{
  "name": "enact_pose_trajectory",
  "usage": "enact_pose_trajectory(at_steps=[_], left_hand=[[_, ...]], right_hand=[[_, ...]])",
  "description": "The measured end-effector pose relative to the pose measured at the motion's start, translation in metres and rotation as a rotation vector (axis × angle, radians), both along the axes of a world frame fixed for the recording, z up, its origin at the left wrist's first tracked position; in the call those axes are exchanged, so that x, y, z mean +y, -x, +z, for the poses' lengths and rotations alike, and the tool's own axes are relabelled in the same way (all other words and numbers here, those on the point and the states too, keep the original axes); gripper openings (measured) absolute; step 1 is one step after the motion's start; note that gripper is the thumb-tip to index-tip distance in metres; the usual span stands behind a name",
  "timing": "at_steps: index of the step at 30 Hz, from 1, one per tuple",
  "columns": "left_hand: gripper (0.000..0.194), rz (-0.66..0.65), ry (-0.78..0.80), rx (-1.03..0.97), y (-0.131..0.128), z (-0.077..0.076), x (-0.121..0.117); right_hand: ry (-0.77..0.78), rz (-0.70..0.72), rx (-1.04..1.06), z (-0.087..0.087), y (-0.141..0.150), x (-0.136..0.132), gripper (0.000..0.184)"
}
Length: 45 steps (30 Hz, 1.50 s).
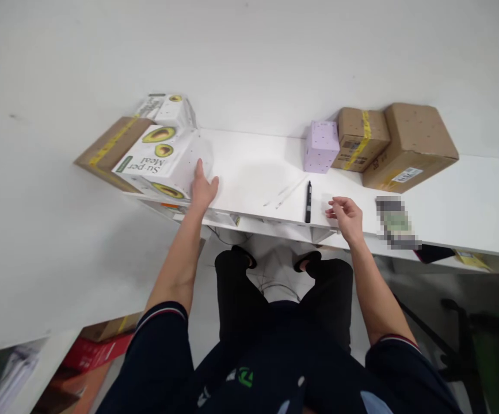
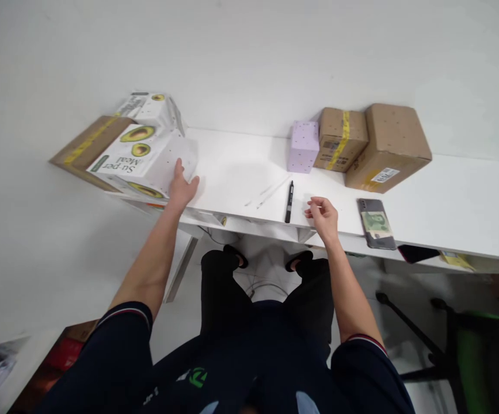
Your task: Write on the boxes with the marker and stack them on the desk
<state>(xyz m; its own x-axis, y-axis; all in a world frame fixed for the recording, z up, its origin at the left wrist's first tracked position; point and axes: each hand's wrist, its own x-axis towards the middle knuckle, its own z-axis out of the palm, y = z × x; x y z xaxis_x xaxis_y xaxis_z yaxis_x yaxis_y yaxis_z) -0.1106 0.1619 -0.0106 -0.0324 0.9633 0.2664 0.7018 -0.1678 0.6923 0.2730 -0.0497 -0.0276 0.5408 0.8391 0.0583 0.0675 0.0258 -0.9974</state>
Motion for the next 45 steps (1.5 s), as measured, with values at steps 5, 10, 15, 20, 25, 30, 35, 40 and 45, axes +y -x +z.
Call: enact_pose_trajectory(at_steps=[5, 10, 15, 20, 25, 30, 35, 40, 45], left_hand=[[0.067, -0.195, -0.012, -0.020, -0.084, 0.004, 0.025], [0.084, -0.475, -0.160, -0.215, -0.248, -0.008, 0.019], [0.074, -0.490, -0.248, -0.389, -0.372, -0.015, 0.011], [0.060, -0.341, -0.247, -0.343, -0.351, -0.008, 0.019], [0.074, -0.284, -0.231, -0.183, -0.226, 0.003, 0.001], [0.091, -0.429, -0.130, -0.155, -0.110, 0.004, -0.056], [0.107, -0.530, 0.041, -0.376, -0.078, 0.002, -0.089], [0.126, -0.479, 0.074, -0.496, -0.090, -0.017, -0.095], [0.133, -0.467, 0.044, -0.560, -0.094, -0.040, -0.097]], right_hand=[[-0.010, -0.229, -0.061, -0.022, -0.016, -0.007, 0.024], [0.012, -0.281, -0.140, -0.033, -0.009, -0.003, 0.023], [0.028, -0.277, -0.231, -0.044, -0.015, -0.001, 0.024], [0.019, -0.276, -0.274, -0.050, -0.020, -0.001, 0.026], [0.016, -0.288, -0.324, -0.053, -0.022, -0.001, 0.027], [0.019, -0.295, -0.348, -0.052, -0.022, -0.002, 0.026], [0.033, -0.278, -0.299, -0.042, -0.018, -0.002, 0.022], [0.065, -0.262, -0.317, -0.039, -0.016, -0.002, 0.022], [0.106, -0.244, -0.388, -0.039, -0.020, -0.001, 0.024]])
